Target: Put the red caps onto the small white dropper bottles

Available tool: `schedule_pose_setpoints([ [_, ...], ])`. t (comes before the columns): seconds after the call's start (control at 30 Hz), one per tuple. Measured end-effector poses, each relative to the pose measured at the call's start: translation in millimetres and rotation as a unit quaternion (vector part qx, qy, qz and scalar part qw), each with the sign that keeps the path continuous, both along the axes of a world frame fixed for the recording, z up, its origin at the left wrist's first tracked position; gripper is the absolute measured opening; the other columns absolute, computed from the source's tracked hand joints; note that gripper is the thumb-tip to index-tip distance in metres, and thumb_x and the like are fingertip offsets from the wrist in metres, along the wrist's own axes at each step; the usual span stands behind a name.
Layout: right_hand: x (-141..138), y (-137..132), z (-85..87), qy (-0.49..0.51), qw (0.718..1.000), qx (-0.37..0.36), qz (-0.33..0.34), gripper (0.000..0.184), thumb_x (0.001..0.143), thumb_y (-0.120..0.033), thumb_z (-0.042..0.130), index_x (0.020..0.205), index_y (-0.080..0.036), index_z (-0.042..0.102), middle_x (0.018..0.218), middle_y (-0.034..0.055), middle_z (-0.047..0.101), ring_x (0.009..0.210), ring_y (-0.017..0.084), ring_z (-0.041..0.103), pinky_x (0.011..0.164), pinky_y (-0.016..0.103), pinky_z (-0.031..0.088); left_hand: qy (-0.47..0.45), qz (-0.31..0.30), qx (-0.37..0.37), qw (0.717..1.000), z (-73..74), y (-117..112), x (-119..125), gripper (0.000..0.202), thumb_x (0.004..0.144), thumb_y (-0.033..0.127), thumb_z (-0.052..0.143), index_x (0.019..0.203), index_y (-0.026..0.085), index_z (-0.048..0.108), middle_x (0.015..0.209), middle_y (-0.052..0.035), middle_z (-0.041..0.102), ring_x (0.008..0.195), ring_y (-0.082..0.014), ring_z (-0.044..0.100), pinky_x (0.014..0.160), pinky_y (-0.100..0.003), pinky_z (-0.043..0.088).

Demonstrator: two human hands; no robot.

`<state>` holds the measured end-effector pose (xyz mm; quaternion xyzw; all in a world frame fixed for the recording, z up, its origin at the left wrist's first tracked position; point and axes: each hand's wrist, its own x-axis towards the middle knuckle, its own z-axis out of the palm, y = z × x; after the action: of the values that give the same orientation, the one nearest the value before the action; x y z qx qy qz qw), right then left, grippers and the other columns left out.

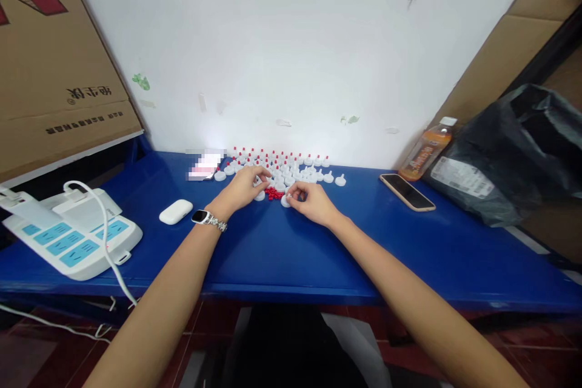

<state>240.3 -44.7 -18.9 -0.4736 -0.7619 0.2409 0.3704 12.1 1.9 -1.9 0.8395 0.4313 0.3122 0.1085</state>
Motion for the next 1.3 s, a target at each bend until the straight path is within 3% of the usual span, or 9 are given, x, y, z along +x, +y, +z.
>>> schedule_pose_setpoints([
  [0.2, 5, 4, -0.9, 0.023, 0.999, 0.008, -0.022, 0.021, 0.078, -0.026, 0.065, 0.098, -0.018, 0.067, 0.073, -0.0024, 0.067, 0.062, 0.012, 0.054, 0.064, 0.026, 0.043, -0.023, -0.024, 0.018, 0.999, 5.4, -8, 9, 0.019, 0.091, 0.033, 0.056, 0.093, 0.019, 0.068, 0.095, -0.0065, 0.072, 0.089, -0.0213, 0.062, 0.082, -0.035, 0.048],
  [0.33, 15, 9, 4.9, 0.052, 0.997, 0.041, -0.043, 0.022, 0.078, -0.028, 0.063, 0.096, -0.017, 0.067, 0.072, -0.0015, 0.065, 0.063, 0.013, 0.055, 0.065, 0.027, 0.045, -0.029, -0.029, 0.006, 0.999, 7.7, -14, 16, 0.019, 0.093, 0.034, 0.055, 0.092, 0.019, 0.067, 0.093, -0.0061, 0.071, 0.087, -0.0203, 0.062, 0.081, -0.034, 0.048],
  [0.47, 35, 25, 8.0, 0.072, 0.986, 0.071, -0.133, 0.017, 0.080, -0.031, 0.059, 0.086, -0.017, 0.067, 0.073, 0.0007, 0.066, 0.065, 0.015, 0.058, 0.066, 0.028, 0.046, -0.051, -0.045, 0.007, 0.998, 11.1, -16, 21, 0.020, 0.094, 0.036, 0.054, 0.091, 0.020, 0.066, 0.094, -0.0052, 0.071, 0.086, -0.0192, 0.061, 0.081, -0.034, 0.048],
  [0.6, 59, 54, 12.8, -0.005, 0.970, 0.076, -0.230, 0.018, 0.083, -0.029, 0.057, 0.090, -0.019, 0.069, 0.081, 0.0022, 0.071, 0.072, 0.016, 0.063, 0.071, 0.029, 0.046, -0.041, -0.067, 0.014, 0.997, 21.1, -9, 35, 0.020, 0.094, 0.035, 0.053, 0.089, 0.020, 0.065, 0.092, -0.0049, 0.071, 0.088, -0.0201, 0.062, 0.080, -0.034, 0.047],
  [0.77, 72, 101, 22.6, -0.165, 0.945, 0.020, -0.283, 0.027, 0.087, -0.026, 0.056, 0.109, -0.021, 0.070, 0.099, 0.0081, 0.075, 0.096, 0.024, 0.068, 0.089, 0.036, 0.045, -0.032, -0.060, 0.030, 0.997, 31.2, 7, 62, 0.017, 0.093, 0.032, 0.054, 0.088, 0.020, 0.065, 0.091, -0.0048, 0.070, 0.086, -0.0208, 0.062, 0.079, -0.035, 0.047],
  [0.87, 69, 127, 23.2, -0.237, 0.919, -0.017, -0.314, 0.030, 0.088, -0.028, 0.056, 0.113, -0.017, 0.070, 0.112, 0.0157, 0.073, 0.108, 0.029, 0.066, 0.094, 0.041, 0.043, -0.062, -0.036, 0.055, 0.996, 24.8, 13, 72, 0.017, 0.094, 0.030, 0.052, 0.091, 0.020, 0.064, 0.092, -0.0049, 0.070, 0.086, -0.0204, 0.061, 0.082, -0.036, 0.047],
  [1.0, 61, 147, 21.1, -0.257, 0.907, -0.048, -0.329, 0.026, 0.087, -0.025, 0.058, 0.105, -0.013, 0.072, 0.113, 0.0206, 0.072, 0.107, 0.031, 0.067, 0.093, 0.042, 0.044, -0.062, -0.038, 0.065, 0.995, 11.6, 13, 70, 0.017, 0.095, 0.031, 0.052, 0.091, 0.020, 0.064, 0.092, -0.0048, 0.070, 0.087, -0.0205, 0.060, 0.086, -0.037, 0.047],
  [1.17, 54, 144, 26.7, -0.243, 0.914, -0.031, -0.324, 0.024, 0.091, -0.027, 0.055, 0.103, -0.018, 0.073, 0.107, 0.0151, 0.073, 0.102, 0.028, 0.067, 0.093, 0.041, 0.043, -0.058, -0.039, 0.051, 0.996, 9.7, 9, 57, 0.018, 0.095, 0.034, 0.053, 0.091, 0.020, 0.065, 0.090, -0.0048, 0.069, 0.085, -0.0205, 0.060, 0.084, -0.037, 0.047],
  [1.3, 48, 113, 35.0, -0.197, 0.929, 0.094, -0.300, 0.022, 0.093, -0.029, 0.052, 0.098, -0.020, 0.072, 0.109, 0.0129, 0.069, 0.106, 0.028, 0.062, 0.096, 0.043, 0.042, -0.071, -0.030, 0.054, 0.996, 13.8, 7, 52, 0.020, 0.095, 0.036, 0.054, 0.091, 0.020, 0.065, 0.091, -0.0044, 0.069, 0.084, -0.0195, 0.059, 0.083, -0.036, 0.046],
])
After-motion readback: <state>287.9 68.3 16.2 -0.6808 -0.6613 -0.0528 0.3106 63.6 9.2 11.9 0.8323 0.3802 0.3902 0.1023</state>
